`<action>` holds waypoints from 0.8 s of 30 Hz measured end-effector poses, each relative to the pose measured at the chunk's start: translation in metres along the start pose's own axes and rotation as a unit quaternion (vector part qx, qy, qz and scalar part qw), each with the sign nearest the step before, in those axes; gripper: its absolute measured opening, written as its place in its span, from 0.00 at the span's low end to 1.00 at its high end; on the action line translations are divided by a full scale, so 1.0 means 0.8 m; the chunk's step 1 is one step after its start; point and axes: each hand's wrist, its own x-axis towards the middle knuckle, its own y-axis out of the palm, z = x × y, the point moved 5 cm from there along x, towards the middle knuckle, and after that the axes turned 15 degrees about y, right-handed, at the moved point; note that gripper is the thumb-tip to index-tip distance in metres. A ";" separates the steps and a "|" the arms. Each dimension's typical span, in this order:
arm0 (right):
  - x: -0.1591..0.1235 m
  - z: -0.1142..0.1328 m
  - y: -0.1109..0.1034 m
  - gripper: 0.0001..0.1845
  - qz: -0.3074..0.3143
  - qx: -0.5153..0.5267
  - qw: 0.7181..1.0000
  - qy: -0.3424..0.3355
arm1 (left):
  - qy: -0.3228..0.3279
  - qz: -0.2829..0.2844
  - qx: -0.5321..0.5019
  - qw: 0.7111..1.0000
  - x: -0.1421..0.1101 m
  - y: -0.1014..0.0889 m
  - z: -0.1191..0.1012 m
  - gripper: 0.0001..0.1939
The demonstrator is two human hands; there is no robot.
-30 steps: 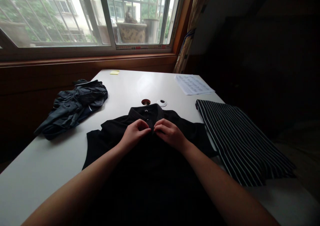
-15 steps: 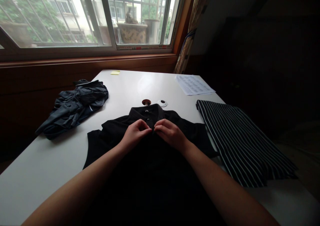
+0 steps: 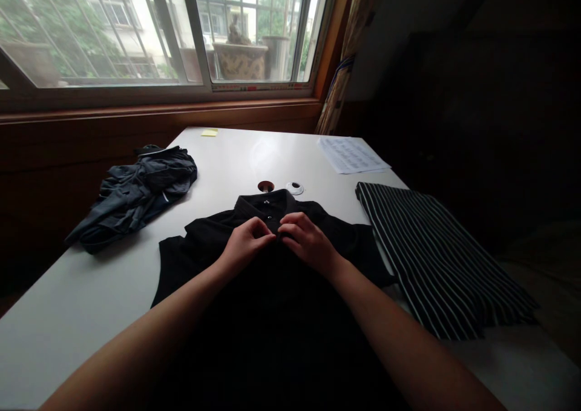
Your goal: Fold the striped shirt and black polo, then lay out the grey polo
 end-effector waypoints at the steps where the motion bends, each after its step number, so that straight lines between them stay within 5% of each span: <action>1: 0.000 -0.003 -0.001 0.13 -0.016 0.004 1.000 0.016 | 0.002 -0.001 -0.003 1.000 0.000 0.000 0.000 0.12; 7: 0.001 -0.005 0.001 0.05 0.002 0.035 0.999 0.024 | 0.017 -0.002 -0.010 1.000 -0.001 -0.001 0.000 0.12; 24: 0.001 -0.006 0.006 0.08 0.014 0.103 0.992 0.067 | 0.004 -0.012 -0.054 0.998 0.000 -0.004 0.001 0.11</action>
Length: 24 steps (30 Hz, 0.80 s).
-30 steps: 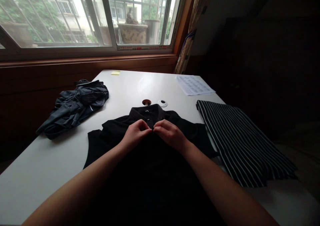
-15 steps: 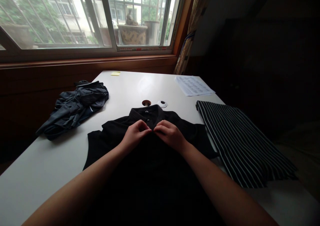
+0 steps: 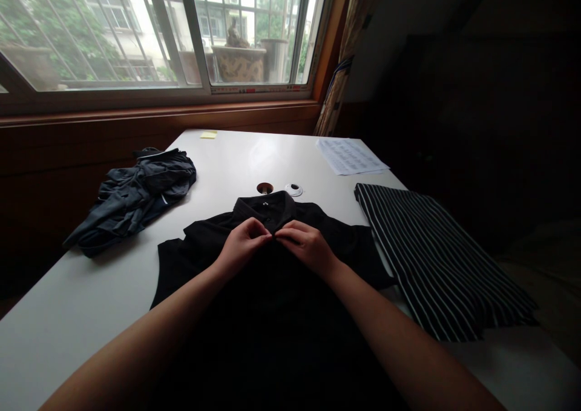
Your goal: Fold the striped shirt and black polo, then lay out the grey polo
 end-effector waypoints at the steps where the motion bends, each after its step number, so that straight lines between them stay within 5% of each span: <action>1: 0.000 0.000 0.001 0.08 0.002 0.000 1.000 0.001 | -0.001 -0.003 -0.008 1.000 0.000 0.000 0.000 0.11; 14: 0.001 0.004 0.001 0.08 0.006 -0.037 0.999 -0.016 | 0.000 0.028 -0.001 1.000 -0.002 0.003 -0.002 0.15; 24: 0.000 0.004 0.004 0.08 0.007 -0.038 0.999 -0.024 | -0.028 0.000 0.012 1.000 -0.005 0.004 -0.002 0.13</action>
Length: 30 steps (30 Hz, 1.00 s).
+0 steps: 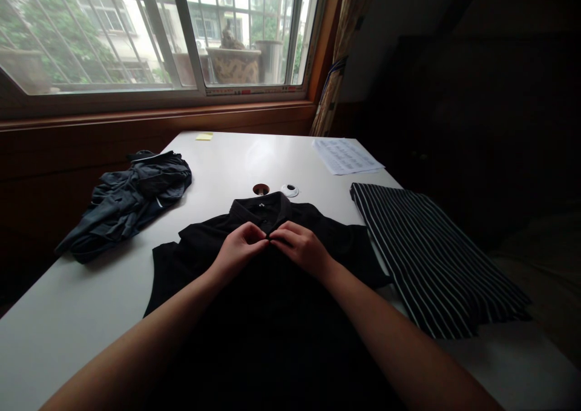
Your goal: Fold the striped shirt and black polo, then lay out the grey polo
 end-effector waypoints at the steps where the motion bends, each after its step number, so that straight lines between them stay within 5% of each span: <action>1: 0.000 0.000 0.000 0.08 0.000 -0.001 1.000 0.000 | -0.002 -0.003 0.001 1.000 0.000 0.000 0.001 0.13; 18: 0.001 0.002 -0.001 0.10 0.007 0.007 1.000 -0.004 | -0.032 -0.023 -0.045 0.998 -0.001 -0.001 0.007 0.14; 30: -0.001 -0.006 0.001 0.12 0.016 0.050 0.998 0.028 | -0.057 -0.060 -0.194 0.978 -0.002 0.005 0.017 0.14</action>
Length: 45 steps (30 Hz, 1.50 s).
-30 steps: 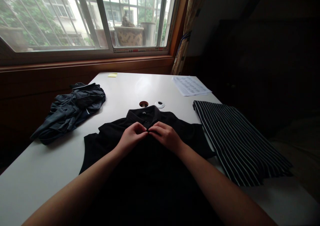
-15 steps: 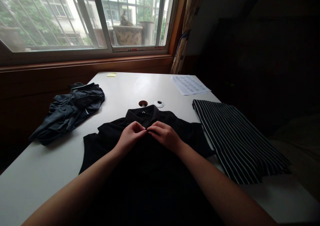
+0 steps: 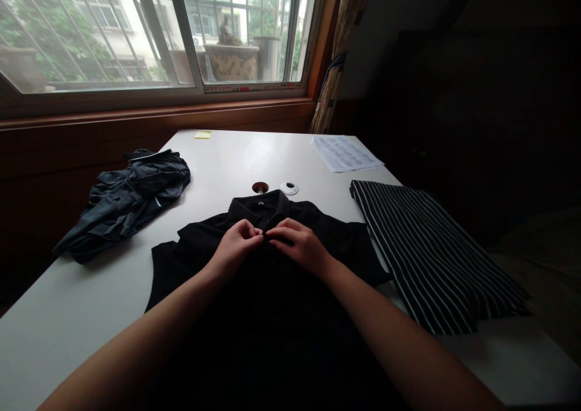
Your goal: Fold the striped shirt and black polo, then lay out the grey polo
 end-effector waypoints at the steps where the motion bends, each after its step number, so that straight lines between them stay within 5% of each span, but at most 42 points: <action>1: 0.000 0.001 0.000 0.12 -0.001 0.001 1.000 0.001 | -0.004 -0.002 0.002 1.000 0.000 0.000 0.000 0.14; 45: 0.001 0.004 0.000 0.10 -0.006 0.005 1.000 -0.005 | 0.021 0.001 0.114 0.993 -0.004 0.008 -0.013 0.16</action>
